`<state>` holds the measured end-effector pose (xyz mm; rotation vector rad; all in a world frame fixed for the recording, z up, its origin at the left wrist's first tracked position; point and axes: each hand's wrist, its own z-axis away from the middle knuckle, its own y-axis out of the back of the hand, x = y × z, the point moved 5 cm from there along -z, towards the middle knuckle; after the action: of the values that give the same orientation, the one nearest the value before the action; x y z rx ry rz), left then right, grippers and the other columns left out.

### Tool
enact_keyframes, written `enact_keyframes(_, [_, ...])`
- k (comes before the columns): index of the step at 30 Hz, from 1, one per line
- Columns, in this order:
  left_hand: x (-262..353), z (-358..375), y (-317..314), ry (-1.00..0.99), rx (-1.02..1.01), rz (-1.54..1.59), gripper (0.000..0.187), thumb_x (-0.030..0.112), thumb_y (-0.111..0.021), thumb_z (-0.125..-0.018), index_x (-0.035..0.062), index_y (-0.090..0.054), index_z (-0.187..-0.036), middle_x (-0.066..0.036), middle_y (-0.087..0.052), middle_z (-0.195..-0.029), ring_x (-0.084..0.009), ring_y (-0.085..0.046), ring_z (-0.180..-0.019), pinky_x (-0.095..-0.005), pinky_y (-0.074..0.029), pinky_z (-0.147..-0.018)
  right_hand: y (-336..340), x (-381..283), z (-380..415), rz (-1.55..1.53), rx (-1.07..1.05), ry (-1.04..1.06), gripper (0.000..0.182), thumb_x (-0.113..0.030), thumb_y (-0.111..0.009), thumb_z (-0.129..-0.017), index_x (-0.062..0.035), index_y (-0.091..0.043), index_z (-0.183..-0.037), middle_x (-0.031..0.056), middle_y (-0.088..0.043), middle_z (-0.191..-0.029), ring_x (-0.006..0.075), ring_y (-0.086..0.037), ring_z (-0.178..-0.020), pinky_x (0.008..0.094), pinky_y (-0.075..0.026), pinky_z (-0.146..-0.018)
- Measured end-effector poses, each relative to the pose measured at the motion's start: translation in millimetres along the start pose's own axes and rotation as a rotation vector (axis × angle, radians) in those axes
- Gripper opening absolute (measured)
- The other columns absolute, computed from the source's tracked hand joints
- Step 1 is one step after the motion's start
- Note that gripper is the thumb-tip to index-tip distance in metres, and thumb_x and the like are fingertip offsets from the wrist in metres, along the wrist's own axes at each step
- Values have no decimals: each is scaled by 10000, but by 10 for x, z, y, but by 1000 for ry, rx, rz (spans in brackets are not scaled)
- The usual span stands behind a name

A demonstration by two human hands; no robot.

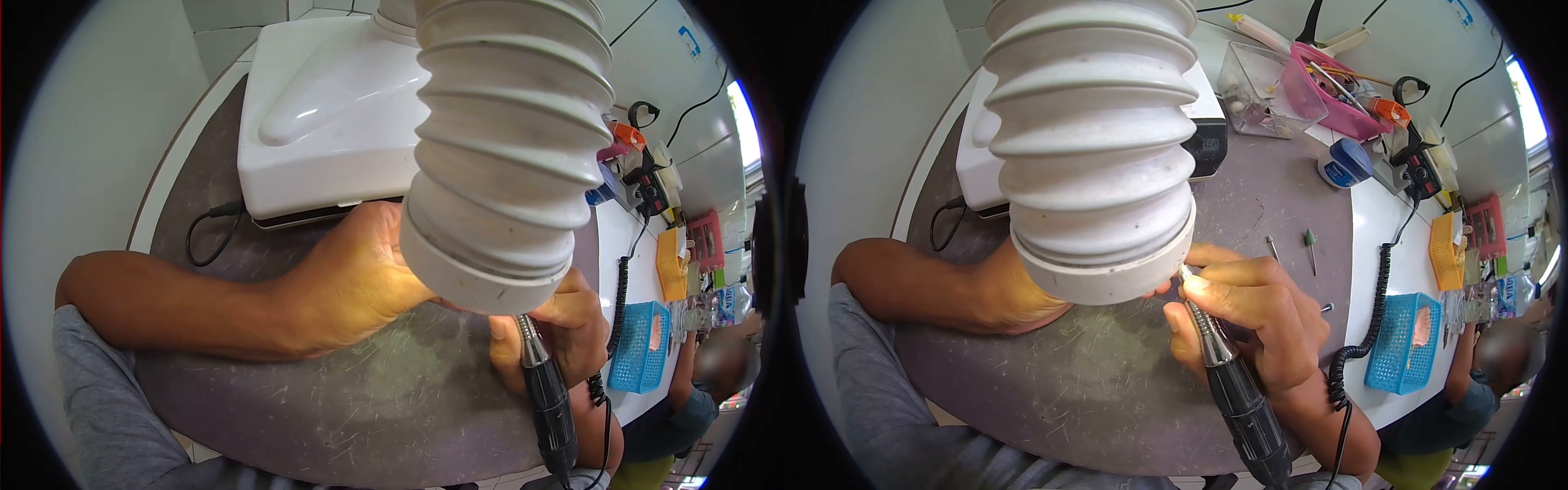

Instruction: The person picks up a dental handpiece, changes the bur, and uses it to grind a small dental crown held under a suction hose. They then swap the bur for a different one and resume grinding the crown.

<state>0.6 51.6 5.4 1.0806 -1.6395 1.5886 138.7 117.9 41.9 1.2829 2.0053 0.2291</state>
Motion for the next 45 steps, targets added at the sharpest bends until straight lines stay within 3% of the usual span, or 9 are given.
enact_keyframes(12, [-160,-60,54,-125,-34,46,295,59,-673,-809,-17,-559,-1071,-55,-626,-1023,-116,-580,-952,-256,-474,-858,17,-10,12,23,17,-24,298,-9,-740,-701,-2,-539,-919,166,-631,-825,262,-683,-783,278,-557,-614])
enact_keyframes(15, [-3,31,-3,-29,-13,-93,292,52,-667,-812,-16,-557,-1074,-61,-625,-1027,-118,-582,-949,-256,-484,-842,0,-12,-8,21,-21,-48,294,-4,-736,-704,-1,-539,-922,154,-625,-805,274,-682,-797,286,-563,-619])
enact_keyframes(17, [5,64,-15,67,30,107,284,48,-662,-816,-22,-556,-1071,-68,-625,-1023,-121,-584,-949,-259,-492,-833,-2,-11,-6,25,-23,8,300,3,-738,-701,-3,-540,-926,156,-628,-816,277,-681,-805,284,-562,-613])
enact_keyframes(27, [33,60,-41,86,15,58,277,46,-647,-828,-41,-548,-1072,-86,-618,-1035,-138,-589,-961,-265,-500,-845,2,-28,-7,1,-6,24,297,2,-749,-693,-14,-550,-912,150,-632,-801,271,-683,-799,277,-554,-602])
enact_keyframes(29, [44,37,-61,-7,25,-64,272,45,-642,-831,-44,-546,-1070,-89,-615,-1033,-146,-592,-957,-274,-512,-835,17,14,16,7,-20,-67,294,-2,-747,-700,-18,-550,-916,148,-637,-816,271,-683,-799,280,-551,-604])
enact_keyframes(32, [-2,5,-15,-5,-3,99,274,42,-638,-832,-46,-541,-1073,-89,-613,-1031,-152,-595,-954,-281,-522,-828,-18,-30,-16,-5,-24,25,294,-7,-746,-701,-12,-550,-920,164,-642,-836,263,-684,-782,275,-547,-603])
enact_keyframes(35, [-11,10,-12,-53,-33,25,282,41,-635,-835,-40,-535,-1085,-87,-610,-1035,-154,-595,-955,-282,-521,-831,1,14,22,-10,6,-45,307,-11,-753,-695,-11,-553,-928,167,-645,-842,260,-684,-780,266,-543,-597])
enact_keyframes(39, [-23,17,-8,-28,-17,-24,288,37,-630,-837,-37,-529,-1096,-86,-609,-1036,-156,-596,-955,-283,-522,-832,1,-20,7,23,-6,22,311,-9,-752,-693,-9,-554,-933,172,-644,-835,254,-685,-778,258,-542,-593])
enact_keyframes(45, [28,53,-8,-88,-30,211,279,32,-625,-838,-37,-529,-1092,-87,-609,-1036,-158,-595,-956,-289,-524,-831,-7,-1,-11,11,-16,7,304,2,-749,-686,-1,-555,-920,175,-640,-821,257,-685,-782,261,-544,-595])
